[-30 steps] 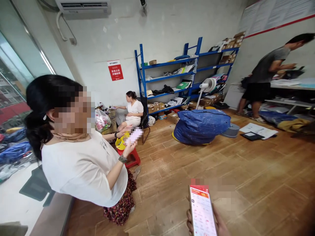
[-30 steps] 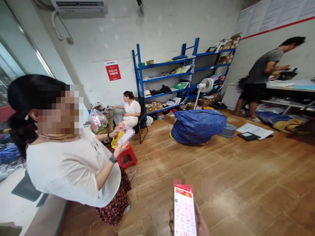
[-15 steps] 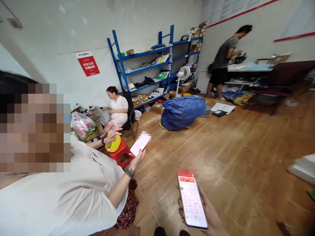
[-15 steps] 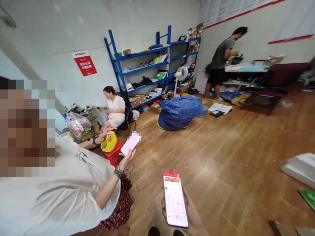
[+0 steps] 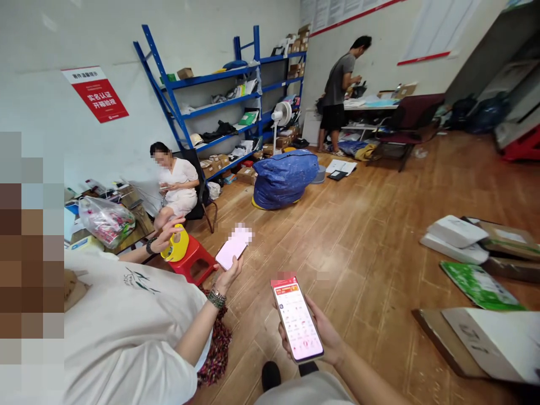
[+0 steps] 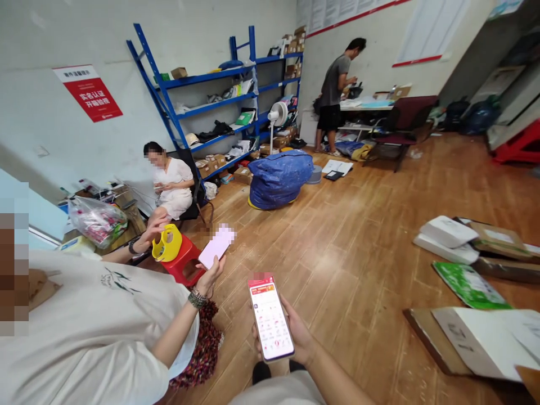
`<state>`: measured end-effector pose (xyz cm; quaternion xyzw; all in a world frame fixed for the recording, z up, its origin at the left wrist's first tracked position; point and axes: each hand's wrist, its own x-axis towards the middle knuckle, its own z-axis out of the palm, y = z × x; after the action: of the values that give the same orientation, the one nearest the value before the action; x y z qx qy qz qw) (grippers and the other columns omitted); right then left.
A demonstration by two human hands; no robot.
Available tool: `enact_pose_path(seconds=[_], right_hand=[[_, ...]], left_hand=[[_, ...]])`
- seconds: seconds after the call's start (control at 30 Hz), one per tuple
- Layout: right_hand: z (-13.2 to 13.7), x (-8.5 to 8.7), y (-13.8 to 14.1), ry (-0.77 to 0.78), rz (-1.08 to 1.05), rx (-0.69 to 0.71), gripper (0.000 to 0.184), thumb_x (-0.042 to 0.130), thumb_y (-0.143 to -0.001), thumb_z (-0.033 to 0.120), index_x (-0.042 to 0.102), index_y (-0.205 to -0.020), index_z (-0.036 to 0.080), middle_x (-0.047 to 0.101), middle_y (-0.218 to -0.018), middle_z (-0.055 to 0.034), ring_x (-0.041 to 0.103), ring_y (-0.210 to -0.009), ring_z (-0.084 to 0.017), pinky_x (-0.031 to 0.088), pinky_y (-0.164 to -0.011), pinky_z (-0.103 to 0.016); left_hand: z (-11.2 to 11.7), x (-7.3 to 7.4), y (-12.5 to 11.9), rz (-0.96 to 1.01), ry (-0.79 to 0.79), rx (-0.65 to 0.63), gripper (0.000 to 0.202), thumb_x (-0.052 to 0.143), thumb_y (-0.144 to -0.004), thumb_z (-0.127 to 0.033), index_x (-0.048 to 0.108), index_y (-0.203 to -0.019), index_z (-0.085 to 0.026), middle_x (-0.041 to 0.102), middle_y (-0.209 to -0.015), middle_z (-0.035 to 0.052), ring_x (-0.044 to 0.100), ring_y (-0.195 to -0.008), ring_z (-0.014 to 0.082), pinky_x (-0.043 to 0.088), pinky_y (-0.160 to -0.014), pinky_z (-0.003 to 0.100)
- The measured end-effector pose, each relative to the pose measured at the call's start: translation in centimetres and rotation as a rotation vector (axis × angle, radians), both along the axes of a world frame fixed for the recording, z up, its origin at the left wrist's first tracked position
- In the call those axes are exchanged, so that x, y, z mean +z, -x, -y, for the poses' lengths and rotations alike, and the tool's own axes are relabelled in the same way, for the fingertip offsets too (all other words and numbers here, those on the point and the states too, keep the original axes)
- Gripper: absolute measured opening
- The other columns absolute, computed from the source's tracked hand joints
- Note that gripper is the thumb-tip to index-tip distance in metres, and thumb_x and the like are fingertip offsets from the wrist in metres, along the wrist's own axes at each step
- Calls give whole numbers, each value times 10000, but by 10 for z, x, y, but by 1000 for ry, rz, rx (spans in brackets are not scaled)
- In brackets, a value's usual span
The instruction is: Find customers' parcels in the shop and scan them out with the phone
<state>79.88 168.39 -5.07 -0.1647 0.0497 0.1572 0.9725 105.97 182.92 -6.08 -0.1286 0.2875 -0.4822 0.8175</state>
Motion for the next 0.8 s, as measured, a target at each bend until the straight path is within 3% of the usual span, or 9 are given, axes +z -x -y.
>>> enact_pose_path(seconds=[0.33,0.53,0.67,0.73,0.77,0.8], right_hand=[[1,7,-2,54,11,-10,789,223,-841,742,499,-1287,152,705,-897,-163,697,-731,-303,498,-652,-418],[5,11,3,47,0,-39,795,232,-843,742,493,-1298,144,705,-907,-157,700,-747,-301,492,-668,-412],[7,8,5,61,-18,-91,792,278,-820,757,529,-1254,144,713,-884,-147,701,-726,-293,484,-662,-395],[7,4,5,65,-19,-117,818,269,-806,776,540,-1231,132,716,-867,-153,701,-716,-299,482,-655,-394],[7,2,4,66,-18,-127,831,263,-800,784,543,-1222,125,718,-862,-157,701,-714,-303,480,-653,-394],[8,0,3,67,-13,-139,844,259,-794,792,542,-1218,119,719,-862,-162,700,-720,-308,478,-654,-393]], left_hand=[[-1,-5,-2,-53,84,-75,324,343,-752,-131,522,-483,-160,592,-1136,159,372,-1346,179,559,-880,347],[-4,-13,-5,-50,69,-46,347,369,-749,-142,526,-441,-169,588,-1183,164,344,-1368,180,548,-900,337],[-6,-5,1,-15,44,-83,355,353,-703,-99,561,-424,-169,618,-1179,157,357,-1365,154,550,-872,291],[-4,6,7,-20,-52,-94,347,347,-664,-75,556,-409,-182,676,-1064,123,457,-1295,130,557,-819,255],[-1,12,10,-55,-236,-63,332,347,-643,-70,547,-403,-181,695,-992,121,542,-1215,139,567,-761,251],[2,17,11,-149,-524,7,319,337,-615,-62,536,-396,-182,708,-870,109,635,-1078,141,571,-695,253]])
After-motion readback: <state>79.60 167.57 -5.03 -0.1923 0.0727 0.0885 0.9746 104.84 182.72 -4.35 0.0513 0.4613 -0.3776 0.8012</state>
